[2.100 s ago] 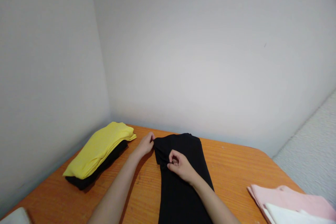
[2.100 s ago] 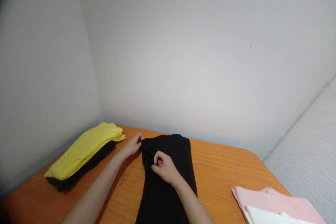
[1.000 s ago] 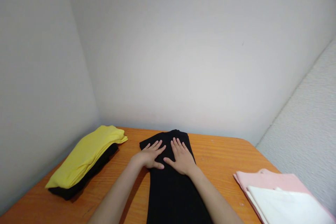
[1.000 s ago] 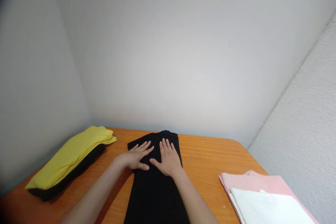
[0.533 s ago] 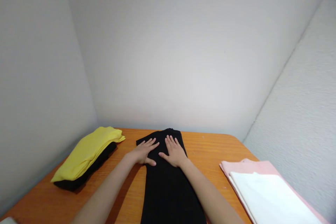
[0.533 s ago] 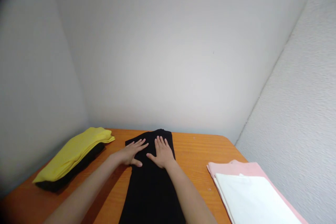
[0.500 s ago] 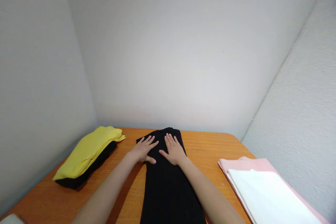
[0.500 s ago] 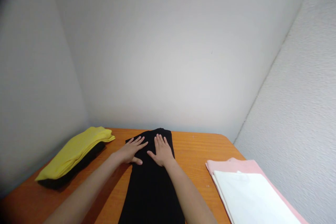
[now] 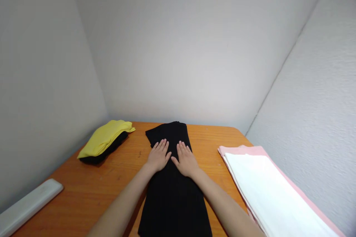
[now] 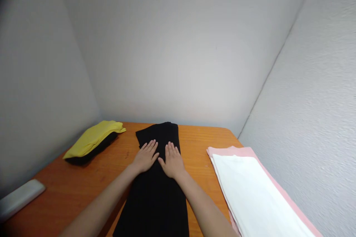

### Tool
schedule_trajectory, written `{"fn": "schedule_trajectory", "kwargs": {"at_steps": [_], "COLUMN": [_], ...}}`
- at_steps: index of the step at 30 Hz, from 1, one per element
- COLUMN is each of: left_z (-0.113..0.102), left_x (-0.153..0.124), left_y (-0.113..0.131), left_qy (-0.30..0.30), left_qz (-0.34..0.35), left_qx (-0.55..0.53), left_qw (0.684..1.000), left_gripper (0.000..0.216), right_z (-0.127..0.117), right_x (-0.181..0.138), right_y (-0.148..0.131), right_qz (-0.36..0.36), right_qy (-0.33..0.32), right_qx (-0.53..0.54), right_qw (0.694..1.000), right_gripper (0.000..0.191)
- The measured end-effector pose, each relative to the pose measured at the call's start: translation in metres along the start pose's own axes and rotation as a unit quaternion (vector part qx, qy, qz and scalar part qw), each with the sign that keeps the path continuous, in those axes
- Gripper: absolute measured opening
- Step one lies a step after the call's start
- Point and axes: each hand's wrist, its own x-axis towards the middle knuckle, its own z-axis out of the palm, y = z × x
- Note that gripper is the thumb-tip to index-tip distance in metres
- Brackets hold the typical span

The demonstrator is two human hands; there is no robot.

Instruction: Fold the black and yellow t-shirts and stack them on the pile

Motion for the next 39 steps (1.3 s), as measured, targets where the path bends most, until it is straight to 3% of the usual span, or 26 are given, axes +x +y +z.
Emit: {"fn": "schedule_trajectory", "kwargs": {"at_steps": [9, 14, 18, 23, 26, 28, 33, 39], "left_z": [0.002, -0.013, -0.046, -0.090, -0.092, -0.084, -0.064, -0.067], "left_x": [-0.006, -0.015, -0.057, -0.158, -0.214, -0.236, -0.249, -0.244], "left_y": [-0.006, 0.004, 0.011, 0.018, 0.020, 0.020, 0.021, 0.031], "left_qy": [0.006, 0.020, 0.039, 0.047, 0.028, 0.006, -0.016, 0.020], "left_qz": [0.000, -0.001, 0.007, 0.005, -0.037, -0.063, -0.074, -0.067], "left_qx": [-0.044, -0.057, -0.119, -0.260, -0.283, -0.287, -0.288, -0.301], "left_qw": [0.999, 0.998, 0.992, 0.964, 0.958, 0.956, 0.955, 0.951], "left_gripper": [0.060, 0.056, 0.050, 0.035, 0.032, 0.033, 0.042, 0.031], "right_z": [-0.013, -0.033, -0.062, -0.077, -0.068, -0.062, -0.055, -0.052], "right_x": [-0.030, -0.054, -0.106, -0.198, -0.236, -0.249, -0.253, -0.247], "right_y": [0.019, 0.003, -0.020, -0.025, -0.017, -0.013, -0.016, -0.026], "right_qz": [-0.009, -0.003, -0.037, -0.017, -0.008, 0.002, 0.017, 0.033], "right_qy": [-0.001, 0.031, 0.064, 0.088, 0.114, 0.130, 0.156, 0.162], "right_qx": [-0.010, -0.003, 0.127, 0.242, 0.224, 0.210, 0.200, 0.188], "right_qw": [1.000, 1.000, 0.989, 0.966, 0.968, 0.969, 0.967, 0.968], "right_gripper": [0.075, 0.061, 0.039, 0.015, 0.020, 0.024, 0.021, 0.020]}}
